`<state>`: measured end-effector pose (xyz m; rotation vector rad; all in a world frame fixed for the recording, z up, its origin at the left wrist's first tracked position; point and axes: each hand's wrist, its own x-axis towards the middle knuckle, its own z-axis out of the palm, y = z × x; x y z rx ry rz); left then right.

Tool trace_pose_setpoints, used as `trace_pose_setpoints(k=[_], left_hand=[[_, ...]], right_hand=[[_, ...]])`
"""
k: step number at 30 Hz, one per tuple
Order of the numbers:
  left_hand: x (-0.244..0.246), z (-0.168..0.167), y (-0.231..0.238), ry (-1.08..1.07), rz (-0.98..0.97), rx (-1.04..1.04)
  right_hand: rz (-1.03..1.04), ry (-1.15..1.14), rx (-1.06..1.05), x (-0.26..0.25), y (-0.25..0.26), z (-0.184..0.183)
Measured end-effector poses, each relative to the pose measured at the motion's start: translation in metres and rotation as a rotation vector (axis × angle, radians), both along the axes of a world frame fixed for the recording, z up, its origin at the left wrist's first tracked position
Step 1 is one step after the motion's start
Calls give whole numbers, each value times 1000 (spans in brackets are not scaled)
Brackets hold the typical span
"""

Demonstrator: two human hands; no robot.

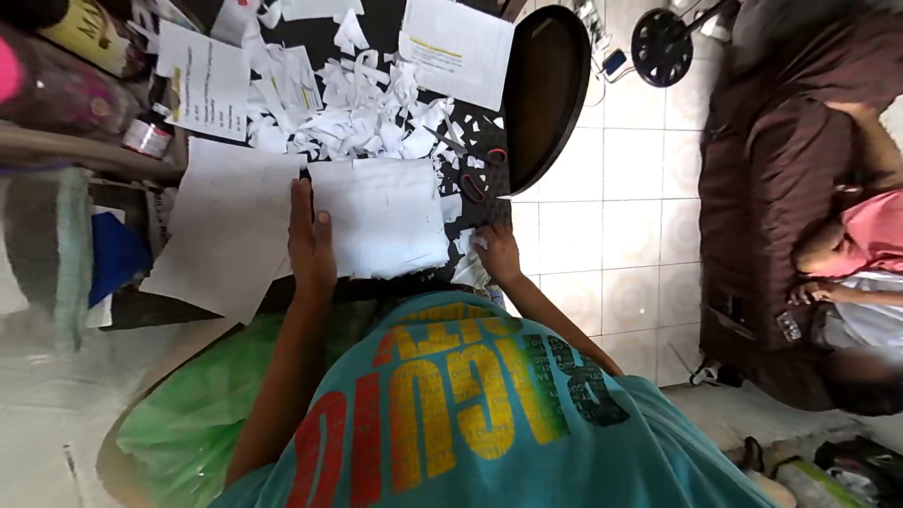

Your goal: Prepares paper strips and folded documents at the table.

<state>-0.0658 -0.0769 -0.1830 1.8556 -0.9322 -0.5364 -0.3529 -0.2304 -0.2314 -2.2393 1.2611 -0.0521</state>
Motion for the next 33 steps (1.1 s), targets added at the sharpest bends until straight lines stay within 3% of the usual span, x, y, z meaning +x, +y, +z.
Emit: trace_pose_setpoints(k=[8,13,16,19,22,25,27,29,31,33], left_hand=[[14,12,8,140,213,-53],[4,27,7,59,186,-125],[-10,34,-2,81,84,-211],[-29,45,-15,216,-136,-234],[-47,45,-25,330,-387,-211],[-60,19,-25,506,-566,-206],[-65,16,-27,586,-599,-195],[-68,40,-32,573,-577,-106],[-75,78,-45,509,-538,35],[-75,84,-47,460,-543,87]], right_hand=[[67,-16,-7,-3,-4,-2],[-43,-361,79,-6,-4,41],[-184,-640,331,-1,-1,92],[-333,-898,591,11,-3,125],[-380,-996,750,23,-3,144],[-382,-1032,849,32,2,151],[-338,-993,839,36,5,151],[-238,-914,752,39,9,154],[-133,-815,575,44,14,156],[-60,-731,380,50,17,156]])
